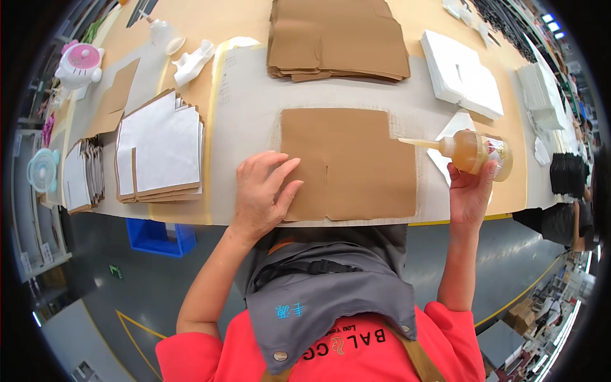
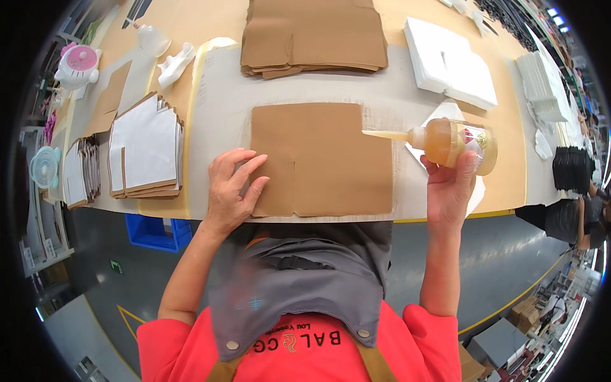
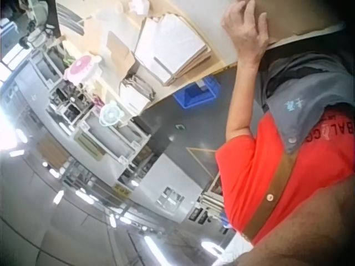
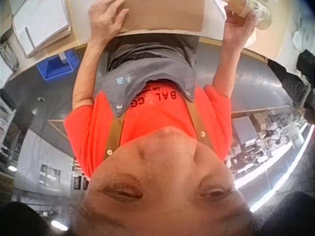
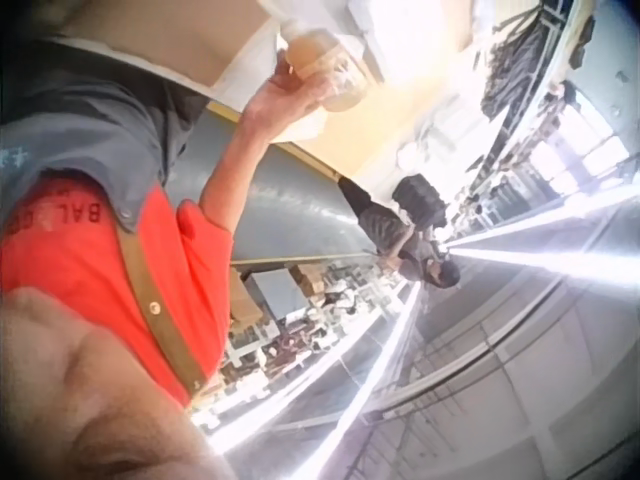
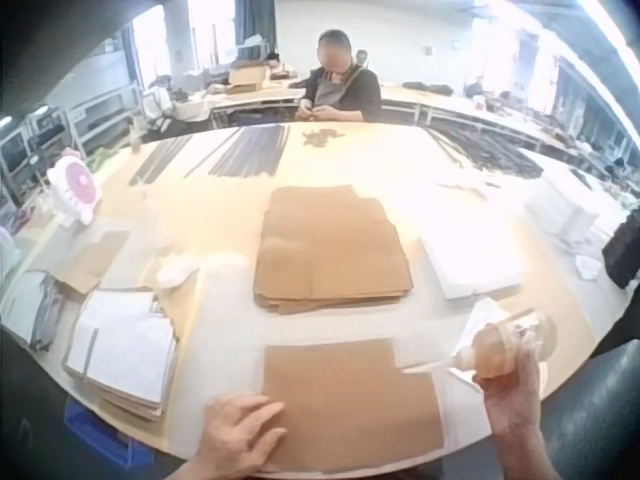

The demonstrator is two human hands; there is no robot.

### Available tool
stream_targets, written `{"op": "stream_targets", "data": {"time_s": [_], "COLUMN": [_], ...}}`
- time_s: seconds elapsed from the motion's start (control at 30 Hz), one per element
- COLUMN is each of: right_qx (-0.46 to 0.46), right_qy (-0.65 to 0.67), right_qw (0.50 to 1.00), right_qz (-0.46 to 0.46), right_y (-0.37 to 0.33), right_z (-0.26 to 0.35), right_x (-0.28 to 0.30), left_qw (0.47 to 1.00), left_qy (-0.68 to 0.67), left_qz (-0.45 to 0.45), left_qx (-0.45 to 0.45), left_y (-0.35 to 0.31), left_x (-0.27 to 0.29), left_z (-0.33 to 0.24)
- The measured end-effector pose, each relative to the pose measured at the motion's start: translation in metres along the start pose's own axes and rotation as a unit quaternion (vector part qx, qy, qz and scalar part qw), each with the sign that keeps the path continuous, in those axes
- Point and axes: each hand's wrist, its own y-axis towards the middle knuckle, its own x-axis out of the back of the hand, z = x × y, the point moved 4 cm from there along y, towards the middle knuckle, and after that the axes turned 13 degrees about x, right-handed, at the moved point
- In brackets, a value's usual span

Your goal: The person applies glue from a bottle onto brown cardboard pieces and then places white paper cutouts on top, pressing them down to adhere. The process is repeated for multiple units on a workbench.

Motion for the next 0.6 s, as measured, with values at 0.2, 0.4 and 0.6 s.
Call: {"op": "stream_targets", "data": {"time_s": [0.2,0.4,0.6], "right_qx": [-0.027,-0.047,0.075], "right_qy": [0.025,0.024,-0.075], "right_qw": [0.998,0.993,0.985], "right_qz": [0.042,0.104,0.137], "right_y": [-0.005,-0.01,-0.016], "right_z": [-0.02,-0.029,-0.053], "right_x": [-0.026,-0.064,-0.111], "left_qw": [1.0,1.0,1.0], "left_qy": [0.007,0.009,0.004], "left_qz": [-0.001,-0.002,0.006], "left_qx": [0.001,0.017,0.025], "left_y": [-0.001,-0.002,-0.001], "left_x": [0.0,-0.001,0.001], "left_z": [0.003,0.007,0.007]}}
